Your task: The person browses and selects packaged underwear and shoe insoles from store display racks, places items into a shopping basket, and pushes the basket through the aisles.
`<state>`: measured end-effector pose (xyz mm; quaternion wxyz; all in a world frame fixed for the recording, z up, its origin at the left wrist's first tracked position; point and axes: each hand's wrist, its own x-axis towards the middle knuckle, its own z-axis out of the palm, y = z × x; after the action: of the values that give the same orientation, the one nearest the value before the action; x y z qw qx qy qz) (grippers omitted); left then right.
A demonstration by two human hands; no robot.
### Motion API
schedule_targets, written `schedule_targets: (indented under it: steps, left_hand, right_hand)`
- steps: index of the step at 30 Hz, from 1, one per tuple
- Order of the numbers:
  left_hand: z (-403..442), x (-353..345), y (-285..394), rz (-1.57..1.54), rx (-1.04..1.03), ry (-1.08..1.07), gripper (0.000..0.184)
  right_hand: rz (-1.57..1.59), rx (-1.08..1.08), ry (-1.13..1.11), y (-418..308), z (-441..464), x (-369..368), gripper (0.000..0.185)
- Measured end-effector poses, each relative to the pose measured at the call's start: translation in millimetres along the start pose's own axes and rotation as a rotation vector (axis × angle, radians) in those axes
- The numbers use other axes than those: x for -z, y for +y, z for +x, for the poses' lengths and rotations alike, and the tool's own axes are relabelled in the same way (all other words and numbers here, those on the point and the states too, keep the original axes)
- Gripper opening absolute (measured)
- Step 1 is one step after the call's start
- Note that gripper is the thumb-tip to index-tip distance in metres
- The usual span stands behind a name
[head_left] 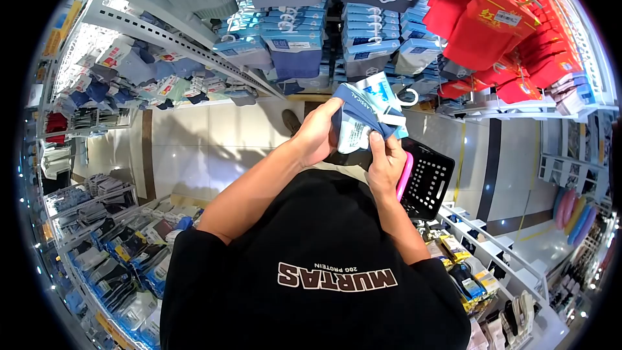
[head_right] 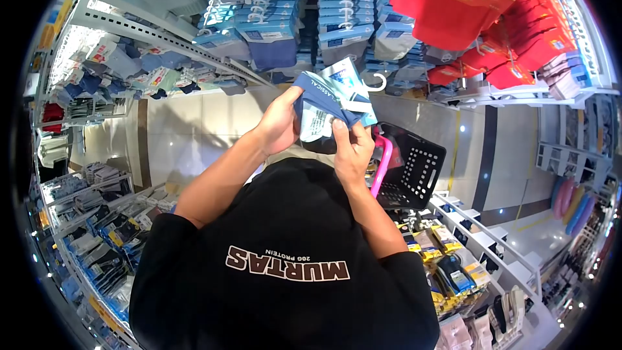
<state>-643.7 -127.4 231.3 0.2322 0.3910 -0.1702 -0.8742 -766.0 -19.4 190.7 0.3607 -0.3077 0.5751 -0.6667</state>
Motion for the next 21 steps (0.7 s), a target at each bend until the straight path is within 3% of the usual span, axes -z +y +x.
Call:
schedule_targets:
  steps: [6,9,11,12,15,17,18,19,21]
  left_hand:
    - [3.0,0.8,-3.4,-0.021,-0.007,-0.011,0.044]
    - [6.5,3.4,-5.3,0.013,-0.114,0.040,0.041]
    - [20.5,28.3,-17.0,-0.007,-0.174,0.049,0.040]
    - [21.2,30.0,-20.6,0.007,-0.164,0.178,0.035]
    - [17.8,29.4,-33.8,-0.071,-0.100,0.207,0.021]
    - [34.7,54.5,-55.8,0.034,-0.080,0.162,0.025]
    - [33.0,54.0,-58.3,0.041,-0.120,0.120,0.016]
    - [37.1,50.5,-59.8,0.098,-0.138,0.242,0.011]
    - [35.5,44.7,-55.9,0.268,-0.180,0.333,0.019]
  right_hand:
    - [-0.022,0.016,0.007,-0.5,0.5,1.7,0.027]
    - [-0.430,0.202,-0.062,-17.8,9.4,11.6,0.029]
    - [-0.513,0.289,-0.090,-34.0,19.5,18.7,0.029]
    - [-0.511,0.320,-0.088,-38.8,25.1,20.9,0.027]
    - [-0.444,0.375,-0.118,-49.0,38.5,17.3,0.017]
    - [-0.439,0.405,-0.177,-58.9,45.3,9.4,0.015]
    - [-0.459,0.429,-0.201,-58.3,48.4,6.3,0.016]
    - [-0.481,0.456,-0.220,-60.7,48.6,2.8,0.017]
    - [-0.544,0.525,-0.236,-63.1,50.7,-3.3,0.020]
